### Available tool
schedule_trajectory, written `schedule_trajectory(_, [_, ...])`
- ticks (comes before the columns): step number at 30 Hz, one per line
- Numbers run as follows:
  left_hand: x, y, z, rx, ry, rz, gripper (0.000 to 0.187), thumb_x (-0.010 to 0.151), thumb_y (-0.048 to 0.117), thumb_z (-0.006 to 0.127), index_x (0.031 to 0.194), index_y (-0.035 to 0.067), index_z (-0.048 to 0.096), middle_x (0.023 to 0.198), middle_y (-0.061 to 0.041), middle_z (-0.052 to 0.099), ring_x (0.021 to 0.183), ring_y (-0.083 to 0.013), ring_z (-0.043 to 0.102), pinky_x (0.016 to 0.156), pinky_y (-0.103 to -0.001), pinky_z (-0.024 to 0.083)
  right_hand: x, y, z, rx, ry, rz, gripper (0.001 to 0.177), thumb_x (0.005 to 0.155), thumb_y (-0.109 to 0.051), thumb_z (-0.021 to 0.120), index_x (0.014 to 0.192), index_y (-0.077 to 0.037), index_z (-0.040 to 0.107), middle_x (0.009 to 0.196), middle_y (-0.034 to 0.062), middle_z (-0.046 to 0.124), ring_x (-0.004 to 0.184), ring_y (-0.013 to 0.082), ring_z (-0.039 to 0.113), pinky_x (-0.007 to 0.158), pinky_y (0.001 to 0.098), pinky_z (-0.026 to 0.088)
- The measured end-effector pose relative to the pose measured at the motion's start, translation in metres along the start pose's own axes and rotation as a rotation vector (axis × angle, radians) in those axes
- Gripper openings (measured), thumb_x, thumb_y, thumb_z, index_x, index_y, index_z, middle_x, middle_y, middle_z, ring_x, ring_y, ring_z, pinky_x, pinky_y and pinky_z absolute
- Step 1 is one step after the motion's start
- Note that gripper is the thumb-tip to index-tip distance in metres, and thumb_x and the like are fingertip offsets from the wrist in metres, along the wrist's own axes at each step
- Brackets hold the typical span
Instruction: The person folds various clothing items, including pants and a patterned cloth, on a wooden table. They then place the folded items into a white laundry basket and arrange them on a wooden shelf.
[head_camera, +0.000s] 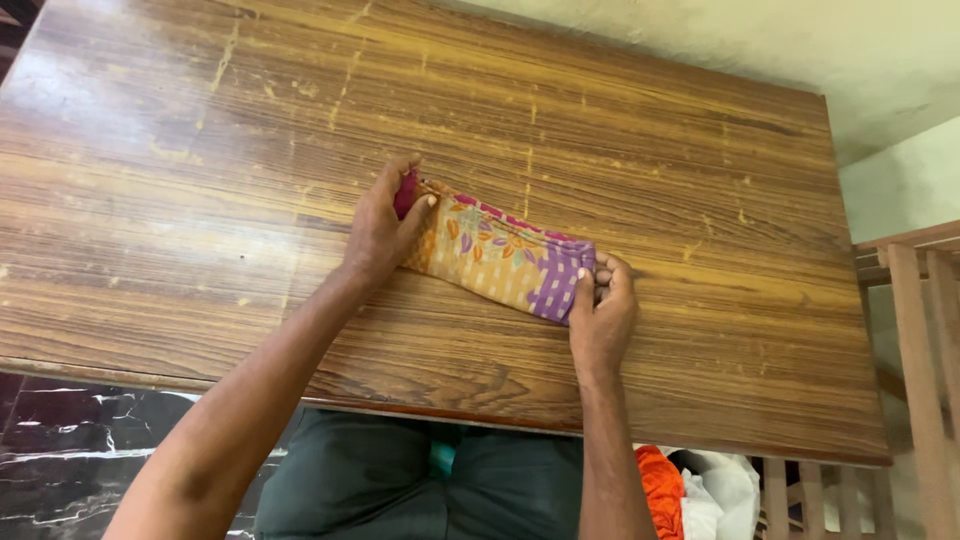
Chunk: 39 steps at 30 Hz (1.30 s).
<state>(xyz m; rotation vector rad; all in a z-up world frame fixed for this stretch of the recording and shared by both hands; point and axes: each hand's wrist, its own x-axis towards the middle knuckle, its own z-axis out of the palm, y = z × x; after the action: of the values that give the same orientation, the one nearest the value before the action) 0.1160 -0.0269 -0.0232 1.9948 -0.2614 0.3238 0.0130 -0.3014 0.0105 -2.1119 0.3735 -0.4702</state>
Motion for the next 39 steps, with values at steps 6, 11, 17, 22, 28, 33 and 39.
schedule_trajectory(6, [0.006,-0.001,0.006,0.103,0.018,0.117,0.051,0.094,0.014,0.076,0.139,0.004,0.055,0.121,-0.02,0.069,0.107,-0.0373,0.066,0.093,-0.044,0.052,0.001,-0.007,0.001,-0.194,0.004,0.004,0.032,0.096,-0.003,0.064,0.128,0.001,0.061,0.101,0.0132,0.068,0.087,0.0206,0.069,0.072,0.0355,0.057])
schedule_trajectory(11, [0.0,0.003,0.007,0.308,0.015,0.32,0.044,0.099,0.01,0.069,0.14,0.005,0.055,0.135,-0.018,0.062,0.124,-0.0339,0.06,0.108,-0.047,0.046,-0.009,-0.008,0.005,-0.561,0.117,-0.289,0.041,0.091,-0.009,0.072,0.128,0.004,0.061,0.123,0.021,0.062,0.116,0.0341,0.06,0.101,0.0506,0.049])
schedule_trajectory(17, [-0.017,0.009,0.028,0.558,-0.244,0.524,0.053,0.102,0.019,0.058,0.151,0.004,0.047,0.156,-0.02,0.046,0.147,-0.0344,0.04,0.126,-0.055,0.024,-0.027,-0.016,0.068,-0.575,-0.17,-0.521,0.046,0.106,-0.028,0.054,0.144,-0.002,0.052,0.154,0.0179,0.047,0.148,0.0356,0.04,0.126,0.0558,0.025])
schedule_trajectory(22, [-0.025,0.011,0.027,0.687,-0.33,0.416,0.062,0.104,0.04,0.045,0.155,0.005,0.038,0.161,-0.02,0.034,0.152,-0.0339,0.025,0.123,-0.059,0.011,0.0,-0.019,0.099,-0.856,-0.468,-0.387,0.078,0.102,-0.061,0.021,0.156,-0.005,0.03,0.165,0.0195,0.017,0.153,0.0367,0.012,0.119,0.0604,-0.001])
schedule_trajectory(28, [-0.031,0.018,0.02,0.681,-0.353,0.355,0.064,0.102,0.042,0.045,0.155,0.006,0.04,0.163,-0.017,0.035,0.154,-0.0334,0.025,0.126,-0.059,0.011,0.021,0.013,0.048,-0.938,-0.433,-0.2,0.075,0.103,-0.056,0.015,0.16,-0.007,0.025,0.168,0.0183,0.015,0.155,0.0367,0.011,0.12,0.0635,0.0])
schedule_trajectory(33, [-0.041,0.026,0.024,0.67,-0.321,0.38,0.067,0.101,0.041,0.045,0.154,-0.001,0.038,0.161,-0.022,0.035,0.152,-0.0362,0.025,0.123,-0.059,0.012,0.012,0.024,0.01,-0.914,-0.161,-0.094,0.062,0.102,-0.047,0.048,0.145,-0.002,0.049,0.152,0.0227,0.044,0.143,0.0417,0.038,0.117,0.0619,0.025])
schedule_trajectory(39, [-0.094,0.056,0.014,0.5,-0.338,0.337,0.07,0.098,0.037,0.053,0.152,-0.004,0.038,0.159,-0.024,0.035,0.151,-0.039,0.025,0.122,-0.061,0.013,-0.02,0.009,-0.03,-0.763,-0.024,-0.085,0.066,0.079,-0.039,0.08,0.128,0.002,0.065,0.12,0.0246,0.063,0.114,0.0438,0.055,0.1,0.0555,0.041])
